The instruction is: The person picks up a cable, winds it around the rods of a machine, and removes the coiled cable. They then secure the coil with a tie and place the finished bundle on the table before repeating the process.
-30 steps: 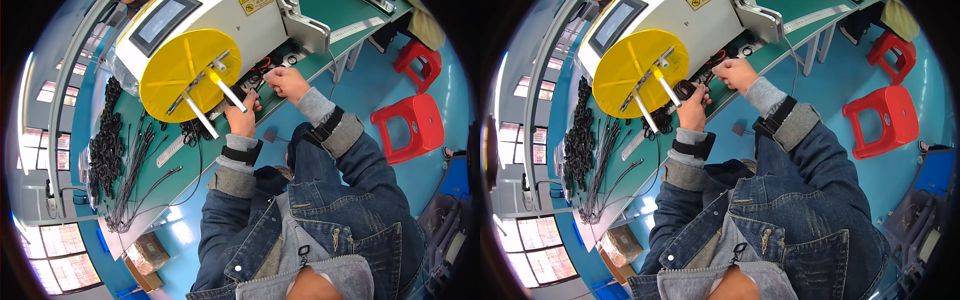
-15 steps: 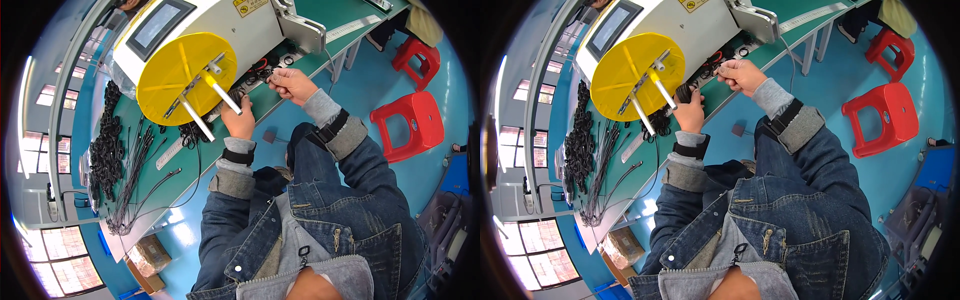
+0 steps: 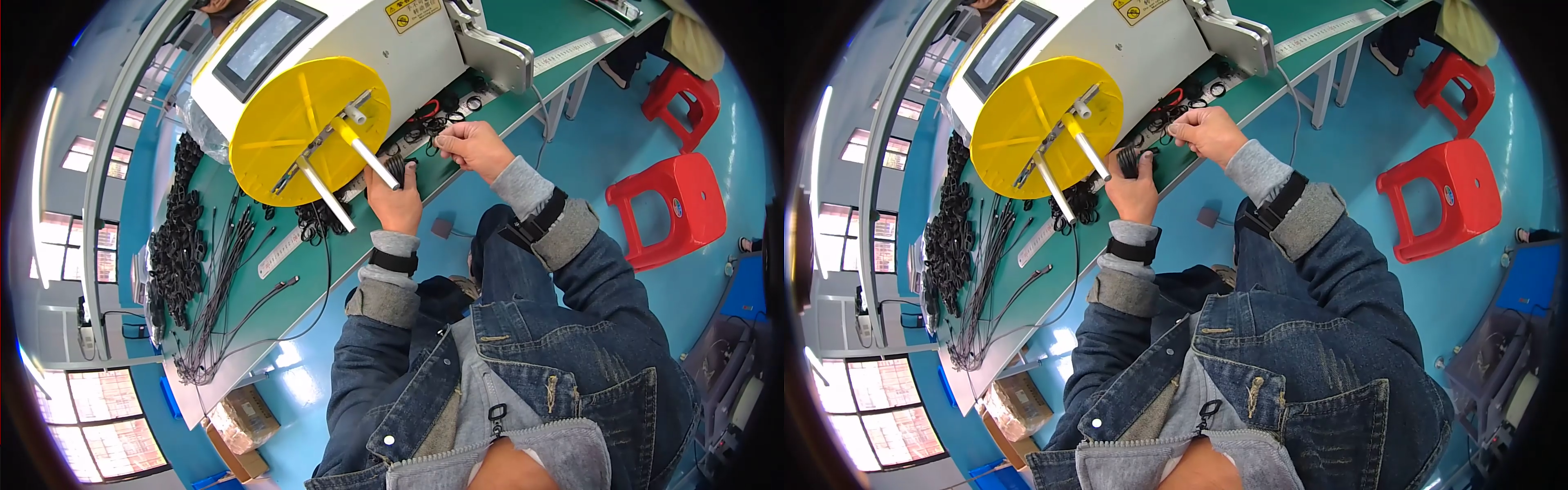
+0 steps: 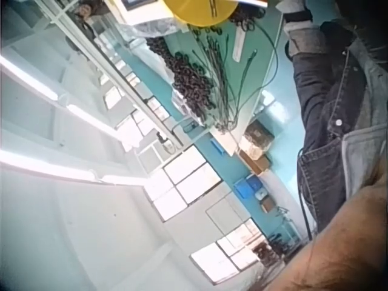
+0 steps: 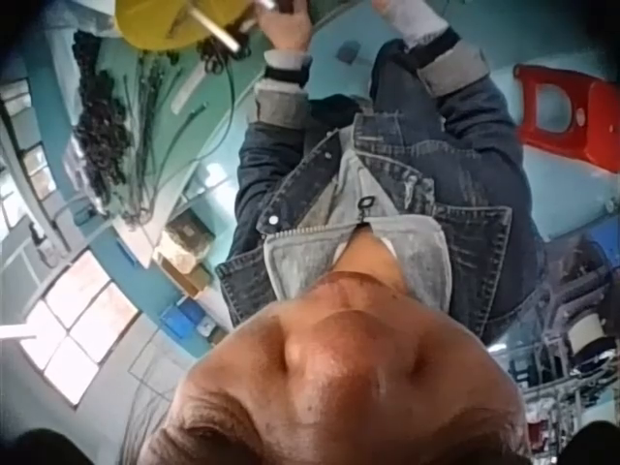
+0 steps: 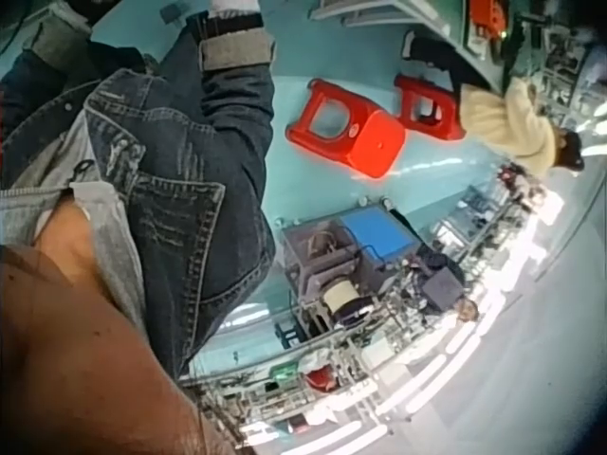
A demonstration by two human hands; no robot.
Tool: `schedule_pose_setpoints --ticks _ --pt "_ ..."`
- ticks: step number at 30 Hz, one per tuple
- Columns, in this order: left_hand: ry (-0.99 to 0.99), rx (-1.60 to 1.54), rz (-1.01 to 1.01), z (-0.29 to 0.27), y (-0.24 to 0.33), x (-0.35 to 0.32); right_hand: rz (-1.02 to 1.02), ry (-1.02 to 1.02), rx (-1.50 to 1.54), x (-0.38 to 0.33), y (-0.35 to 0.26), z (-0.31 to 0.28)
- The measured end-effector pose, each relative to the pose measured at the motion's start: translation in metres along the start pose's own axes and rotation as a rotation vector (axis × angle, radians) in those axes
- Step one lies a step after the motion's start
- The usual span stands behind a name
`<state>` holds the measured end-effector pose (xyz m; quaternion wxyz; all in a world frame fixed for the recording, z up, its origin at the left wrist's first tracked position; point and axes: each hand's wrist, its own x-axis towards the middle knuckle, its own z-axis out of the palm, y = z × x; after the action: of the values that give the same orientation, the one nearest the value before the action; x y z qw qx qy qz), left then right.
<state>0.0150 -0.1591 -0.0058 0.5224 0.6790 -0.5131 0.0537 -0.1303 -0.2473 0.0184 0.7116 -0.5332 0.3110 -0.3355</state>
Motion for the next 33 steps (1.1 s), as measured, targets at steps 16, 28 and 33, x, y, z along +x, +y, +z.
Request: schedule_pose_setpoints --ticks 16,28,33 --pt "-0.303 -0.831 -0.536 -0.018 0.046 0.014 0.035 -0.164 0.277 -0.009 -0.007 0.002" --pt "-0.368 -0.805 -0.659 -0.017 0.048 0.014 -0.183 -0.170 -0.233 -0.016 -0.013 0.005" --pt "-0.486 -0.785 -0.712 -0.014 0.049 0.016 -0.254 -0.155 -0.287 -0.006 0.006 -0.001"
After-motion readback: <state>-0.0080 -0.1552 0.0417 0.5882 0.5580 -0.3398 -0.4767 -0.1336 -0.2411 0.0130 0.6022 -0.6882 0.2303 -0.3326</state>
